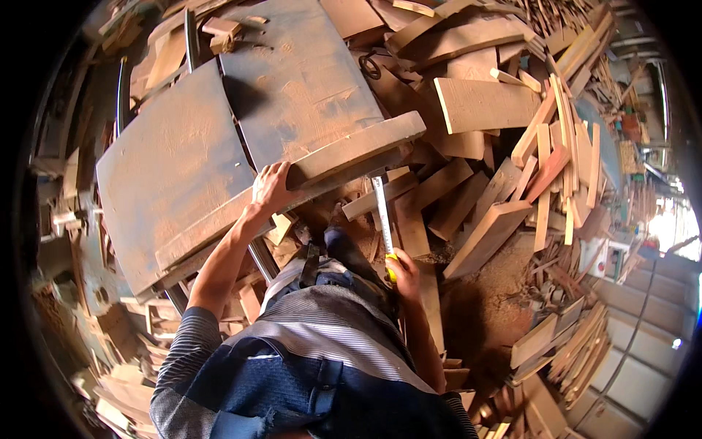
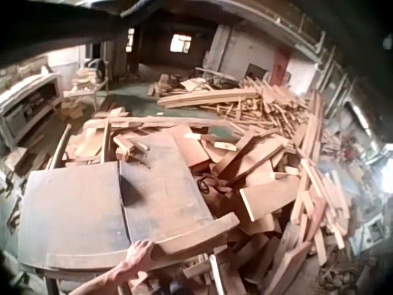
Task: The person measures lengths of wood using a tape measure and moves various wooden boards around a table saw in a workshop environment.
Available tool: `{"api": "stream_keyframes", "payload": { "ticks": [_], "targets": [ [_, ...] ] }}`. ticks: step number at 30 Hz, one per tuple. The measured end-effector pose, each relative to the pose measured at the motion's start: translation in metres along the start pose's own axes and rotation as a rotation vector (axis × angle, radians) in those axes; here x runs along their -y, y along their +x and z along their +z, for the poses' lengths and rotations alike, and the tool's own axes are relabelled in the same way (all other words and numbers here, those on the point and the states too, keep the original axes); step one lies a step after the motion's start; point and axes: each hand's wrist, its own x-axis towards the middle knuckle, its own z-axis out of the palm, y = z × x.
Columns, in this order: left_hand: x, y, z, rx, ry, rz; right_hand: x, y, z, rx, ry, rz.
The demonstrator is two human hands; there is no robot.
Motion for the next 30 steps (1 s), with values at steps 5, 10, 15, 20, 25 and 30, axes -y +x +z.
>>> {"api": "stream_keyframes", "payload": {
  "ticks": [5, 10, 15, 20, 25, 30],
  "targets": [
    [-0.029, -0.003, -0.137, 0.110, -0.118, -0.089, -0.005, -0.004, 0.007, -0.042, 0.252, 0.113],
    [-0.054, -0.030, -0.308, -0.270, -0.801, -0.116, -0.014, 0.018, 0.012, 0.011, 0.370, 0.125],
    [-0.016, -0.054, -0.421, -0.453, -1.503, 0.031, -0.018, 0.042, 0.019, 0.033, 0.382, 0.085],
    [0.038, -0.071, -0.374, -0.924, -1.427, 0.132, -0.024, 0.067, 0.022, 0.052, 0.368, 0.106],
    [0.040, -0.084, -0.231, -0.867, -1.525, -0.224, -0.047, 0.070, -0.002, 0.099, 0.272, 0.155],
    [0.020, -0.081, -0.062, -0.528, -2.083, -0.524, -0.082, 0.085, -0.059, 0.125, -0.200, 0.156]
  ]
}}
